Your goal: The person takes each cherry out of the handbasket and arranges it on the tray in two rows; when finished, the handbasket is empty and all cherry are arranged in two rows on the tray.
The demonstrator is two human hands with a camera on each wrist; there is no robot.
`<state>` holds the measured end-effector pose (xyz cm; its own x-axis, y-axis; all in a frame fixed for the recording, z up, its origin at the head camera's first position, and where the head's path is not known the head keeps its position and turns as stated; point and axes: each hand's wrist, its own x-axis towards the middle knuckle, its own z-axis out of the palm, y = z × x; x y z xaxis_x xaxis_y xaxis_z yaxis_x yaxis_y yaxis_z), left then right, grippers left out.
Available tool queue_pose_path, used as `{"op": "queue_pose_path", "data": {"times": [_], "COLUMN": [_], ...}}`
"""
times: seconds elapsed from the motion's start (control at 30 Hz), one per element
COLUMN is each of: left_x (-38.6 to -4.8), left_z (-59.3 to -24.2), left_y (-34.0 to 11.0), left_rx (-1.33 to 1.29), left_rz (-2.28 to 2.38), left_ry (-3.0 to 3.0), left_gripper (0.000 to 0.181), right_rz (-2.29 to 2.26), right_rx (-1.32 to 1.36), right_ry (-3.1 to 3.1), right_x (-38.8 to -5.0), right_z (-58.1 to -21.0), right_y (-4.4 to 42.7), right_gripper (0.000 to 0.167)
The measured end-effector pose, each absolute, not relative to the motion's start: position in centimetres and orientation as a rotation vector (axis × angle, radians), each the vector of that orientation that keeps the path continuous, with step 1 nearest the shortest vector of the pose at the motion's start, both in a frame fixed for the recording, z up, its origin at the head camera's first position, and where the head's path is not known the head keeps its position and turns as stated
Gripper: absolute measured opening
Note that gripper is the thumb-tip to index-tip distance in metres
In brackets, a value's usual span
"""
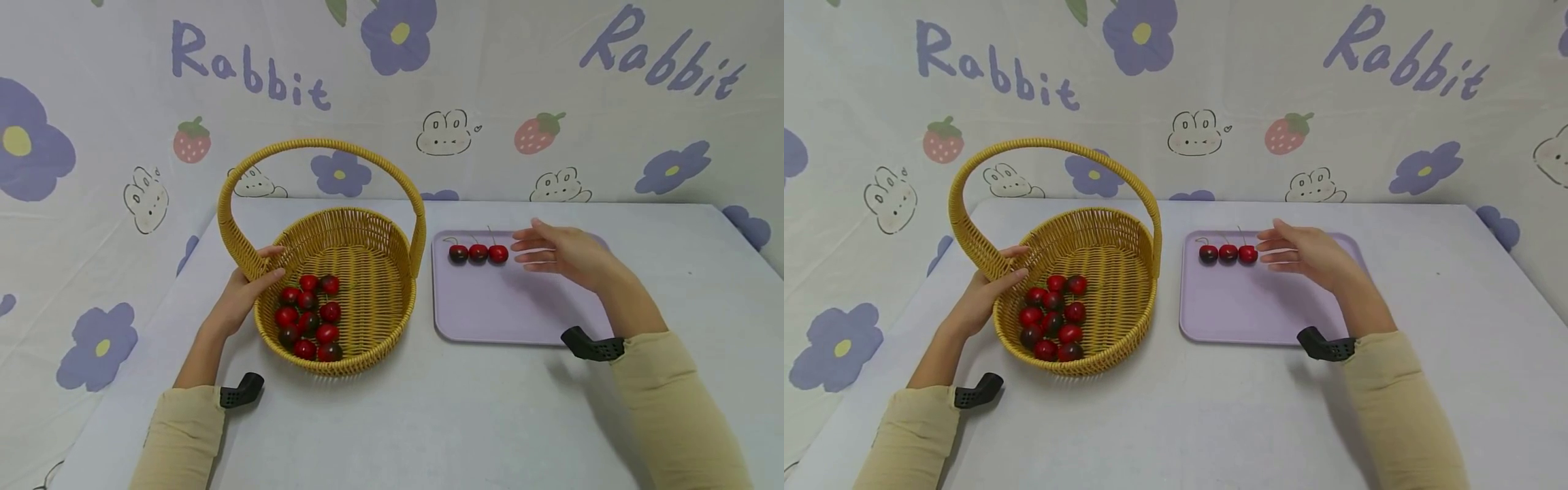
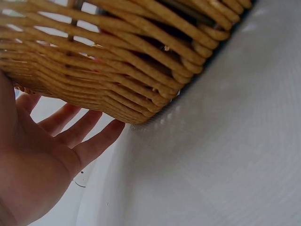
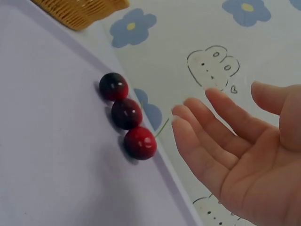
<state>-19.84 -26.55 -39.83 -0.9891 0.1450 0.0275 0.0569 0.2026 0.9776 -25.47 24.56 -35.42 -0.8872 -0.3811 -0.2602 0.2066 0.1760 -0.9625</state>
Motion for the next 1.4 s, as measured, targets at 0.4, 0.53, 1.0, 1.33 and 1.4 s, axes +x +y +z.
{"op": "queue_pose_path", "data": {"times": [0.4,0.53,1.0,1.33,1.4], "left_x": [-20.0,-20.0,-20.1,-20.1,-20.1], "left_z": [-40.1,-40.2,-40.3,-40.4,-40.4], "left_y": [-26.7,-26.7,-26.7,-26.7,-26.7], "left_rx": [0.204,0.206,0.211,0.211,0.212], "left_rz": [1.931,1.931,1.93,1.926,1.927], "left_ry": [2.376,2.376,2.383,2.389,2.389], "left_gripper": [0.052,0.052,0.053,0.052,0.052], "right_rz": [-1.599,-1.553,-1.388,-1.344,-1.33], "right_rx": [-0.475,-0.548,-0.639,-0.767,-0.78], "right_ry": [1.987,1.974,1.923,1.841,1.833], "right_x": [-23.2,-22.4,-20.5,-20.6,-20.6], "right_z": [-33.4,-32.6,-30.9,-31.4,-31.6], "right_y": [22.6,21.4,14.8,10.7,9.9], "right_gripper": [0.045,0.045,0.04,0.039,0.039]}}
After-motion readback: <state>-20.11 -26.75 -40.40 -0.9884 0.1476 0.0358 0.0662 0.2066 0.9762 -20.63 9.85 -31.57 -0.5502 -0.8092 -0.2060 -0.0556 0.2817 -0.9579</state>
